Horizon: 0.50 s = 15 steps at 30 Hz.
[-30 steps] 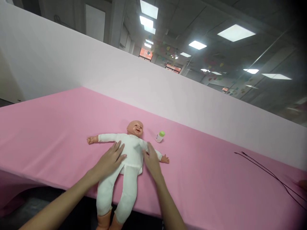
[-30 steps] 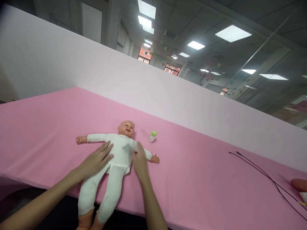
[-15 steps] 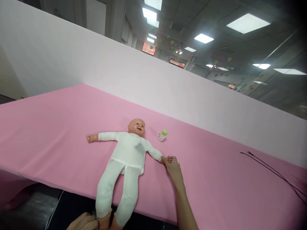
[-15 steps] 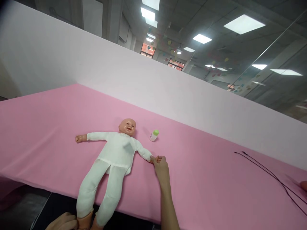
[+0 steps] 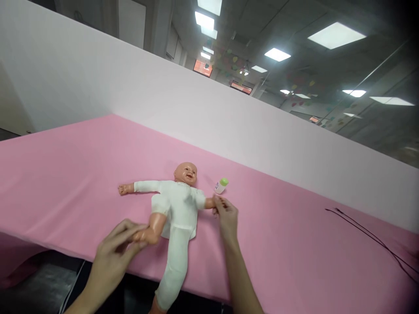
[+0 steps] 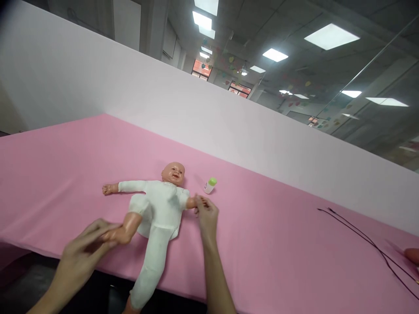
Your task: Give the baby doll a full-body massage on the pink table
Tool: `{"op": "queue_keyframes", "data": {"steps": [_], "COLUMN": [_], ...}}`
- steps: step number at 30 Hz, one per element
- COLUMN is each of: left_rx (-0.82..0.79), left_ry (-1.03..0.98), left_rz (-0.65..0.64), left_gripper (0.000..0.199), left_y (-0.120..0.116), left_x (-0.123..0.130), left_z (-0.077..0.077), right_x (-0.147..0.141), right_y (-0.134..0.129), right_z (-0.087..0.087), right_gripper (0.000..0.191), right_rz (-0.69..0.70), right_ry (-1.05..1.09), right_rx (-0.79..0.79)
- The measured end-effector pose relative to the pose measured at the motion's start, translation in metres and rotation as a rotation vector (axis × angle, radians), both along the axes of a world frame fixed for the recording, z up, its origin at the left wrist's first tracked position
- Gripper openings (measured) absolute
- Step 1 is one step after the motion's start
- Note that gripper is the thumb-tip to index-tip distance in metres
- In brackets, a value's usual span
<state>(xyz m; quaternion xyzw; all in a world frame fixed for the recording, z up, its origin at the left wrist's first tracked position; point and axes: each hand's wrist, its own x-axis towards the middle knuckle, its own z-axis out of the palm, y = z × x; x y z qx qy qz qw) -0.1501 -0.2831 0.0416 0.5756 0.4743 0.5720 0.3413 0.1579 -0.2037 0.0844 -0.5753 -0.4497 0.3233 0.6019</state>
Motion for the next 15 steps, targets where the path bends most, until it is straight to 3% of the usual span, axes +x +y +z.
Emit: {"op": "queue_keyframes", "data": {"steps": [3, 6, 8, 10, 13, 15], "left_rx": [-0.161, -0.214, -0.144, -0.056, -0.024, -0.002], "left_ry": [-0.141, -0.224, -0.159, -0.064, 0.051, 0.09], "left_rz": [-0.146, -0.207, -0.169, -0.127, -0.241, -0.341], "left_gripper": [0.041, 0.045, 0.041, 0.033, 0.022, 0.02], "left_y": [0.049, 0.066, 0.053, 0.024, -0.028, -0.057], "left_x": [0.02, 0.027, 0.021, 0.007, -0.017, -0.03], "left_z": [0.018, 0.025, 0.023, 0.012, -0.023, -0.05], "right_x": [-0.038, -0.043, -0.025, 0.005, 0.045, 0.06], "right_y": [0.0, 0.004, 0.009, 0.016, 0.023, 0.023], "right_z": [-0.004, -0.007, -0.006, -0.01, -0.029, -0.042], "right_gripper": [0.035, 0.036, 0.042, 0.047, 0.047, 0.046], "right_rz": [0.192, 0.183, 0.075, -0.092, -0.308, -0.382], "right_ry": [-0.192, -0.225, -0.133, -0.013, 0.155, 0.248], "right_rx": [0.026, 0.041, -0.003, -0.009, -0.038, -0.11]}}
